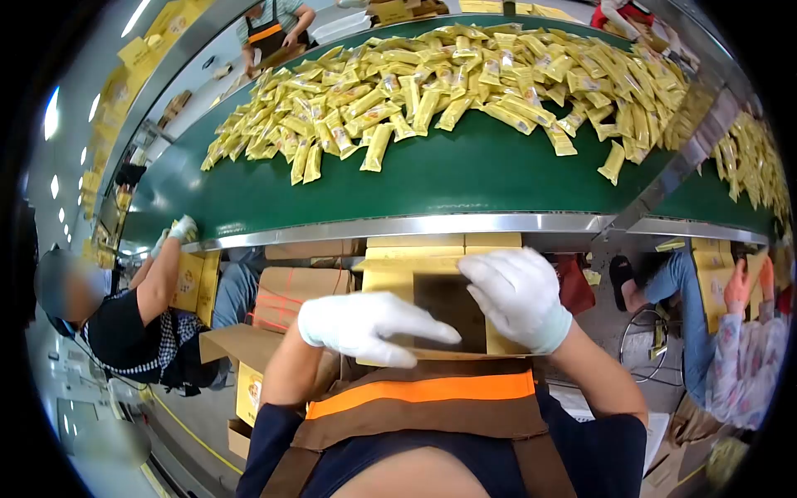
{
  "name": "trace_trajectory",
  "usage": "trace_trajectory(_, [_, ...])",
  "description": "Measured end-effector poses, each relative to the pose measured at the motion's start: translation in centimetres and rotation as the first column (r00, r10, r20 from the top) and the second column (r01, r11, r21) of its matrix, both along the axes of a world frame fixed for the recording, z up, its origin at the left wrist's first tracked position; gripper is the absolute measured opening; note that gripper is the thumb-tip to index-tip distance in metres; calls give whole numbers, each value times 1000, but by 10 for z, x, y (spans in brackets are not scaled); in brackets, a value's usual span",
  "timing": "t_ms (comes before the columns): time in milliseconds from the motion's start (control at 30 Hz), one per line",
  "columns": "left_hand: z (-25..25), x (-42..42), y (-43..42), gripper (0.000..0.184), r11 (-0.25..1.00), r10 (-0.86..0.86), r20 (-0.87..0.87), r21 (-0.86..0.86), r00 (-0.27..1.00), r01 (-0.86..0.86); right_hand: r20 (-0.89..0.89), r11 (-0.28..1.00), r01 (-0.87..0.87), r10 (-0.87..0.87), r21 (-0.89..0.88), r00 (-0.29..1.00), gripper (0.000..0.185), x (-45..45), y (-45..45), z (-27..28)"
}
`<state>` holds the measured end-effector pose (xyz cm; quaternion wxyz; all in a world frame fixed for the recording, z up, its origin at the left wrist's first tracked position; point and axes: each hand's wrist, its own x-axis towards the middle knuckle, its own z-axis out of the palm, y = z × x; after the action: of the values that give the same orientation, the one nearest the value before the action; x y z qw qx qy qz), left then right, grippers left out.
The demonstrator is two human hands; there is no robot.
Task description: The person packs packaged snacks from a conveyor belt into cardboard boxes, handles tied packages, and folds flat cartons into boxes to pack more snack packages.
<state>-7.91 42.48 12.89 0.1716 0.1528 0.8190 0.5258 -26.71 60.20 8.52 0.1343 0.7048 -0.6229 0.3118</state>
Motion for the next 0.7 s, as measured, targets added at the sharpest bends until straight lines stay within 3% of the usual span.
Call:
trace_trajectory(33, [6, -1, -1, 54, 992, 33, -18, -122, 999, -35, 52, 997, -69, 67, 37, 996, 37, -2, 3, -6])
trace_trajectory(100, [14, -8, 9, 59, 825, 132, -314, -491, 940, -280, 103, 994, -98, 92, 56, 990, 32, -12, 2, -12])
trace_trajectory(133, [8, -14, 11, 70, 798, 286, -326, -439, 901, -412, 130, 991, -111, 101, 71, 986, 30, -18, 3, -16])
trace_trajectory(167, [-15, -19, 6, 80, 734, 343, -447, -422, 826, -532, 204, 984, -130, 103, 124, 974, 26, -27, 1, -29])
trace_trajectory(233, [6, -30, 4, 86, 557, 304, -401, -661, 864, -503, 558, 950, -268, 138, 158, 819, 26, -30, 9, -30])
trace_trajectory(300, [-20, -22, 0, 85, 546, 275, -597, -548, 754, -633, 563, 961, -240, 124, 138, 817, 27, -22, 12, -32])
trace_trajectory(333, [-31, -18, -5, 84, 548, 252, -679, -487, 689, -680, 664, 950, -283, 126, 134, 737, 32, -24, 15, -41])
trace_trajectory(400, [-44, -14, -14, 80, 564, 276, -622, -512, 733, -648, 949, 998, 59, 15, -35, 316, 37, -14, 14, -52])
trace_trajectory(433, [-46, -14, -21, 78, 568, 283, -605, -519, 744, -638, 997, 965, 255, 36, -54, 74, 40, -15, 9, -56])
trace_trajectory(467, [-44, -9, -26, 72, 582, 352, -565, -492, 746, -647, 996, 937, 339, 88, -81, -5, 45, -22, 9, -67])
trace_trajectory(500, [-37, -1, -28, 60, 542, 385, -562, -504, 732, -672, 995, 951, 301, -50, 73, -85, 45, -36, 21, -110])
trace_trajectory(533, [-45, 9, -38, 54, 566, 439, -573, -422, 692, -708, 975, 989, 4, -144, 147, -168, 47, -52, 41, -184])
trace_trajectory(600, [-49, 21, -52, 47, 579, 499, -608, -295, 617, -760, 898, 940, -291, -276, 177, -343, 53, -24, 62, -210])
trace_trajectory(633, [-44, 28, -51, 45, 574, 510, -631, -256, 584, -778, 834, 942, -289, -294, 170, -467, 58, 23, 53, -168])
trace_trajectory(700, [-41, 43, -43, 44, 546, 596, -635, -127, 491, -828, 788, 985, -165, -142, 53, -599, 62, 12, 61, -171])
